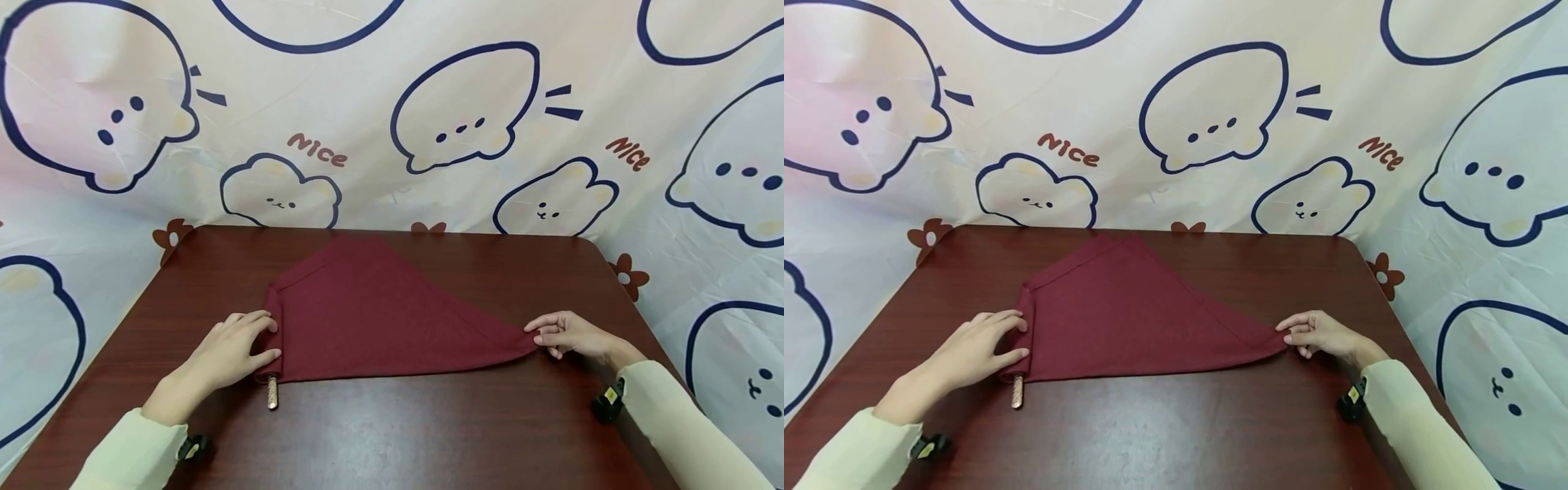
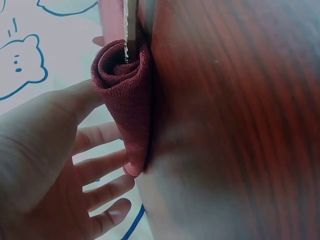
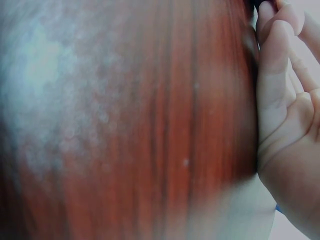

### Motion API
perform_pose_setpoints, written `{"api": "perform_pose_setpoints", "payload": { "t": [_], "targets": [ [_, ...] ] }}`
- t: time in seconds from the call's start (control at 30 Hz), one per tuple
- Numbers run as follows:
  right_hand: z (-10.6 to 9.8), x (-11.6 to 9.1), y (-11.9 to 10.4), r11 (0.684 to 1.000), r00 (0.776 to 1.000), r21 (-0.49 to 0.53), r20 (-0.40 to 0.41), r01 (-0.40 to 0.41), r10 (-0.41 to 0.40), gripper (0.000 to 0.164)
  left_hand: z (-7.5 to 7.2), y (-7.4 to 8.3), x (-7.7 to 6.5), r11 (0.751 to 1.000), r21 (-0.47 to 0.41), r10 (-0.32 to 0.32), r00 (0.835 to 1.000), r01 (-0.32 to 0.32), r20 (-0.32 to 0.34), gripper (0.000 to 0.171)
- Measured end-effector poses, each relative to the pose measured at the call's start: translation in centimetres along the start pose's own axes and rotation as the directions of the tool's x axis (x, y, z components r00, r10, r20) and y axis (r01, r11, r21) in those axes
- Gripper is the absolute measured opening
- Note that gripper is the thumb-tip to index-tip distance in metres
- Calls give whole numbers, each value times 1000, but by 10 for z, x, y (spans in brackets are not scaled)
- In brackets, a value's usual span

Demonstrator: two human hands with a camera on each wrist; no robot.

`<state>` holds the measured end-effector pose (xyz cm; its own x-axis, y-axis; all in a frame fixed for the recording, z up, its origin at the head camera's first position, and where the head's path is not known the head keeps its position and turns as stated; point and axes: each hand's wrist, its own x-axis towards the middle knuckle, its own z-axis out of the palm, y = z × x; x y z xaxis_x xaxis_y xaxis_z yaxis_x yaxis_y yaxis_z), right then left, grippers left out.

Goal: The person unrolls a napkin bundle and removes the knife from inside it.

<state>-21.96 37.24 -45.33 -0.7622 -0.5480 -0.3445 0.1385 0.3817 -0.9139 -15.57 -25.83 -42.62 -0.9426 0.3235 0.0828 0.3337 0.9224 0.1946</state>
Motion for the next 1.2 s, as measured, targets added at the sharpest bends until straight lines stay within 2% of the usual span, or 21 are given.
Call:
{"api": "perform_pose_setpoints", "payload": {
  "t": [0.3,0.57,0.7,0.9,1.07,1.2],
  "targets": [
    [0,3,-2,999,1000,-48,-15,-20,19,44,0,-2,1,1000,-3,5,1000,-5,9,35],
    [-1,3,-1,999,1000,-26,-15,-20,20,41,-4,5,4,1000,11,19,1000,-19,22,45],
    [-1,3,1,999,1000,-35,-15,-17,17,40,-4,15,8,999,11,53,998,-54,28,51],
    [0,2,1,999,1000,-29,-10,-13,13,42,2,24,11,994,27,110,994,-111,29,51],
    [1,2,1,999,1000,-28,-16,-19,19,42,7,25,8,993,42,109,993,-110,37,50],
    [1,1,1,999,1000,-34,-21,-17,16,42,8,22,6,993,49,105,994,-106,16,49]
  ]
}}
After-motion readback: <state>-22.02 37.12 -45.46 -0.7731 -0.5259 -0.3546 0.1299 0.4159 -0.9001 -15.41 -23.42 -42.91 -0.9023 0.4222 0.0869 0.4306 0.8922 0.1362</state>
